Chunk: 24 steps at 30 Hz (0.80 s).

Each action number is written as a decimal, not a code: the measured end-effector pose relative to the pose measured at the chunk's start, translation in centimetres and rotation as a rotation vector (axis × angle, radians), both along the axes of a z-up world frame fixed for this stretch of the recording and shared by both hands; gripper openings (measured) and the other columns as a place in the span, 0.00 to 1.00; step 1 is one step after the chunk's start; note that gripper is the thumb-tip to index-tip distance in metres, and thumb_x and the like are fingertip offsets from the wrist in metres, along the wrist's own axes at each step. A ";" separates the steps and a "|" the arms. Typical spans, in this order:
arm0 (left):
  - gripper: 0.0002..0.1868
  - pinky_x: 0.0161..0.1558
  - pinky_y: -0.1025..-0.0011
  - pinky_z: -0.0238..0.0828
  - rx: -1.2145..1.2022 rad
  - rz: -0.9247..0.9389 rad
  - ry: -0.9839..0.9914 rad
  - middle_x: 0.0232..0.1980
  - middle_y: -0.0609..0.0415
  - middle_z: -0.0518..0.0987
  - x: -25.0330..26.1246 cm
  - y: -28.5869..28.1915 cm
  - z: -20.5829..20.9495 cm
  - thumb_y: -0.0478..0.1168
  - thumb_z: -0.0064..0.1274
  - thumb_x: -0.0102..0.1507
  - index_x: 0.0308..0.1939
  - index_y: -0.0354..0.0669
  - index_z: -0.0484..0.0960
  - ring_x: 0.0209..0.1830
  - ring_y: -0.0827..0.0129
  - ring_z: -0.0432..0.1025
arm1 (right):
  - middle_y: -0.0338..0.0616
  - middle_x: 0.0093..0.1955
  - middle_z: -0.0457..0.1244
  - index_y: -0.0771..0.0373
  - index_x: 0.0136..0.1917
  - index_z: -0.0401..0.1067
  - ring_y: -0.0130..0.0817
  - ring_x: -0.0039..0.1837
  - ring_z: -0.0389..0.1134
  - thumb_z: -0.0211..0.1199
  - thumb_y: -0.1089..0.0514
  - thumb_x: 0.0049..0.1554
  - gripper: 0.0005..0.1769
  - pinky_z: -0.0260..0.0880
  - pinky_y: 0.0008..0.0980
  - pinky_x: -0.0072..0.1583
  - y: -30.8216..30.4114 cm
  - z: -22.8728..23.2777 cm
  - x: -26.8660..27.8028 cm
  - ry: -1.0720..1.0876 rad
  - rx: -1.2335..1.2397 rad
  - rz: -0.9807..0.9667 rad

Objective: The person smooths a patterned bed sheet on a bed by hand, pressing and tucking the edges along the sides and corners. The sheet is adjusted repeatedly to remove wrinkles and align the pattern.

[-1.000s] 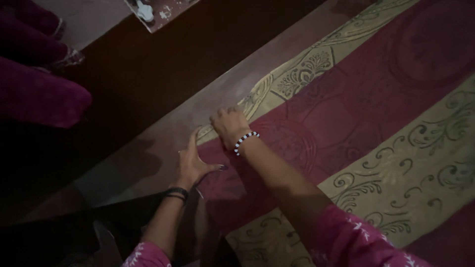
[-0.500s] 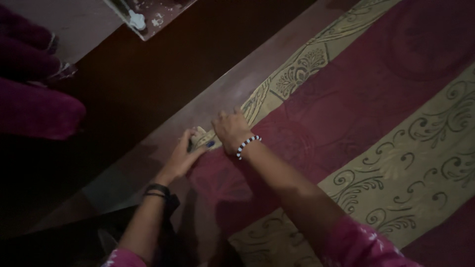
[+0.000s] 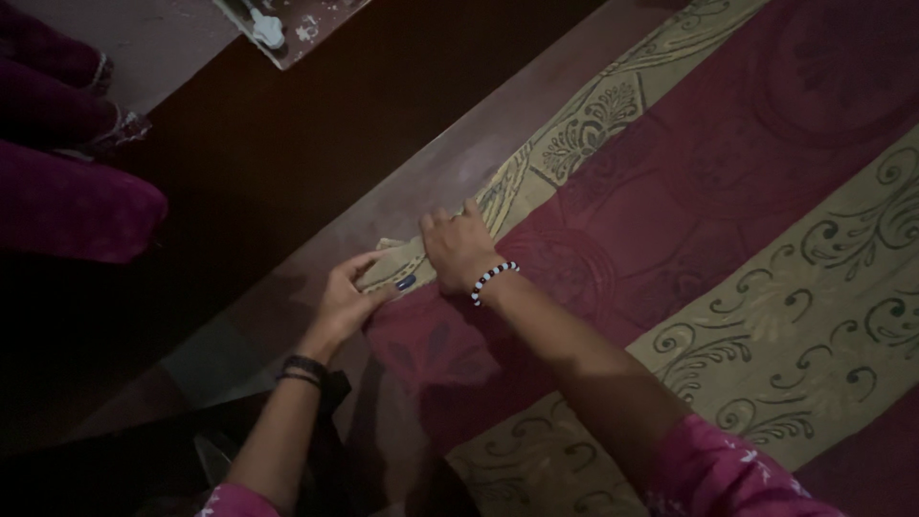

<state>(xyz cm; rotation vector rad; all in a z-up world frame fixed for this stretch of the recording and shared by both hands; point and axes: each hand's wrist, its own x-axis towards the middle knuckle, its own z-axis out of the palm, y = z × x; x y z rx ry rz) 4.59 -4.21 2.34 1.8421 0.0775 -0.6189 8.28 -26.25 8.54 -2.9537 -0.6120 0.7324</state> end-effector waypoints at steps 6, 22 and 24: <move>0.08 0.28 0.71 0.64 0.348 -0.095 -0.160 0.27 0.50 0.82 3.3 0.5 4.9 0.37 0.66 0.60 0.42 0.39 0.90 0.25 0.72 0.70 | 0.55 0.64 0.63 0.65 0.68 0.61 0.47 0.67 0.65 0.73 0.43 0.47 0.44 0.52 0.49 0.71 0.5 -0.3 1.5 -0.005 0.035 0.048; 0.21 0.45 0.64 0.75 0.511 0.513 -0.490 0.52 0.45 0.81 2.0 3.8 -4.7 0.40 0.68 0.56 0.49 0.37 0.82 0.44 0.62 0.78 | 0.56 0.66 0.61 0.61 0.71 0.59 0.50 0.71 0.59 0.60 0.53 0.59 0.30 0.48 0.53 0.75 -1.8 -5.0 0.3 -0.306 0.390 -0.017; 0.21 0.43 0.65 0.74 0.435 0.711 -0.202 0.48 0.46 0.80 0.7 4.7 -6.4 0.46 0.65 0.61 0.51 0.38 0.78 0.41 0.64 0.75 | 0.55 0.69 0.59 0.63 0.71 0.60 0.49 0.75 0.56 0.60 0.51 0.60 0.29 0.44 0.52 0.79 -2.6 -5.7 -0.9 -0.291 0.384 -0.055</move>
